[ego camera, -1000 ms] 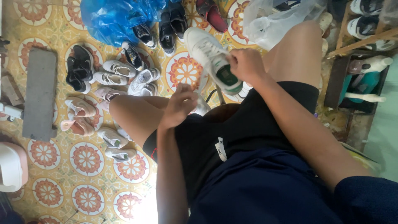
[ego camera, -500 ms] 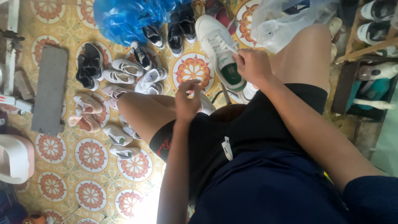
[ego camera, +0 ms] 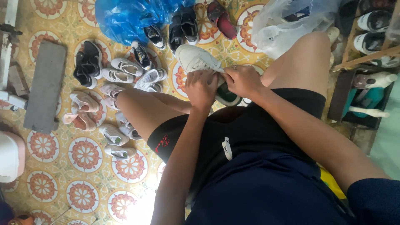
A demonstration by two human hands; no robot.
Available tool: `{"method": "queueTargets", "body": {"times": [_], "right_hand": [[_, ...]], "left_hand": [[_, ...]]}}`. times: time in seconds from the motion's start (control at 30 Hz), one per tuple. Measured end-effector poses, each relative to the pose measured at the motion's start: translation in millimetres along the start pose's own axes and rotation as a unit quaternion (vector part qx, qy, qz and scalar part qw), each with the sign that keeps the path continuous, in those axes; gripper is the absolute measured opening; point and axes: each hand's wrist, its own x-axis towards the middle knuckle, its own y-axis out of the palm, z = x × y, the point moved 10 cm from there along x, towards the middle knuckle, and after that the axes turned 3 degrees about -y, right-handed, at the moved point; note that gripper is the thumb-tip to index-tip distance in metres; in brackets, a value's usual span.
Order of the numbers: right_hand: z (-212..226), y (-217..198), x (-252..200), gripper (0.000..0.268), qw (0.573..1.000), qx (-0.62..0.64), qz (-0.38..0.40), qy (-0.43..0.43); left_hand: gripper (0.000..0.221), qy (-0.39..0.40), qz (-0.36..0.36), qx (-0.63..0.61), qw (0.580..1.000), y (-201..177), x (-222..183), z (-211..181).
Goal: Unlacing a white sneaker by pulling the shoelaces through the eyelets while sitting on the floor.
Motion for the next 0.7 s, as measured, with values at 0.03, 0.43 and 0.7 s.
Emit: {"method": "queueTargets", "body": {"times": [0.03, 0.43, 0.7], "right_hand": [[0.1, 1.0, -0.3, 0.011, 1.0, 0.0, 0.0, 0.0], [-13.6, 11.2, 7.4, 0.015, 0.995, 0.072, 0.048, 0.045], [-30.5, 14.2, 11.1, 0.03, 0.983, 0.105, 0.097, 0.114]], "left_hand": [[0.016, 0.0, 0.0, 0.0, 1.0, 1.1, -2.2, 1.4], [0.005, 0.04, 0.046, -0.037, 0.997, 8.8, 6.3, -9.2], [0.013, -0.006, 0.101, -0.148, 0.984, 9.1, 3.3, 5.9]]}}
